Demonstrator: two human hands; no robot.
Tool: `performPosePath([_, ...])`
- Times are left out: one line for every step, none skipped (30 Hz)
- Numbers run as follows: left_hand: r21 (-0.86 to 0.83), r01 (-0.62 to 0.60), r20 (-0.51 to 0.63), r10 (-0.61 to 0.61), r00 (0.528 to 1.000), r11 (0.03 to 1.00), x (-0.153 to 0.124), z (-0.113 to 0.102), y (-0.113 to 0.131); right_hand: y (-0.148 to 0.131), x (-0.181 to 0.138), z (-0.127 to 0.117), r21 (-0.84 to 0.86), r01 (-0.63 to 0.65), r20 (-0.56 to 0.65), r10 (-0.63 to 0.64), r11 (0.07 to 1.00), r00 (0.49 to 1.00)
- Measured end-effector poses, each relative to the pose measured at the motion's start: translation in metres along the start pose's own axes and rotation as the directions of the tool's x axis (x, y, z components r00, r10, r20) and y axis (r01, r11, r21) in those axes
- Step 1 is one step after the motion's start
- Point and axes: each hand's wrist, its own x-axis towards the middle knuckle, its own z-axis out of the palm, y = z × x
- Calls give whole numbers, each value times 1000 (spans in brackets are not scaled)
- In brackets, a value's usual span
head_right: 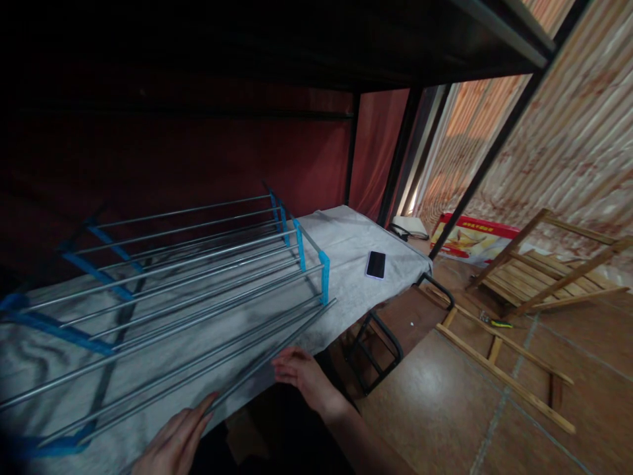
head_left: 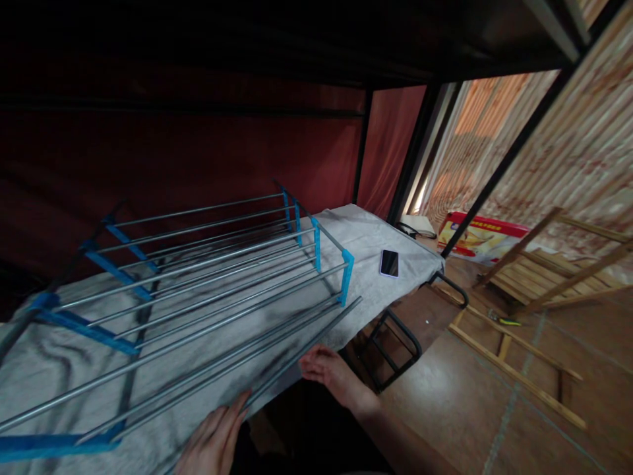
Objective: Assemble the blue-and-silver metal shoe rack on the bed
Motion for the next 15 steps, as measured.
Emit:
performPosePath([23,-5,-1,5,1000,1000,-2,5,-4,-8,3,-5,24,39,-14,-38,999,999])
performPosePath([37,-9,0,9,1000,999,-4,10,-8,-15,6,-9,44,70,-27,-69,997,997])
performPosePath([46,-11,3,11,1000,999,-5,15,-11,-20,9,-13,61,94,-39,-92,994,995])
performPosePath([54,-9,10,8,1000,998,-7,19,-14,-25,12,-16,73,113,-50,-109,991,993])
performPosePath([62,-5,16,4,1000,998,-8,23,-17,-29,16,-19,82,128,-60,-123,988,991])
performPosePath([70,0,23,-2,1000,998,-10,25,-20,-32,19,-22,88,142,-70,-136,986,988])
performPosePath([77,6,29,-8,1000,997,-11,27,-23,-35,22,-25,92,153,-82,-146,984,986])
performPosePath([82,12,37,-15,999,997,-11,29,-26,-37,26,-28,93,162,-97,-153,982,983])
performPosePath([83,17,47,-21,999,996,-12,30,-29,-39,29,-31,91,169,-118,-158,981,980])
performPosePath([79,20,58,-25,998,997,-12,31,-32,-41,33,-35,83,174,-140,-161,981,977])
performPosePath([74,27,66,-32,997,997,-12,31,-35,-42,36,-38,72,179,-163,-166,981,973])
performPosePath([70,39,72,-44,996,997,-12,31,-37,-43,40,-42,59,187,-188,-173,981,967])
performPosePath([68,56,73,-61,995,996,-12,31,-39,-43,45,-45,45,195,-211,-182,980,960])
performPosePath([69,80,73,-85,994,994,-12,30,-40,-42,49,-49,32,204,-234,-191,979,953])
performPosePath([73,109,67,-114,991,991,-12,28,-42,-42,53,-53,24,212,-256,-199,977,946])
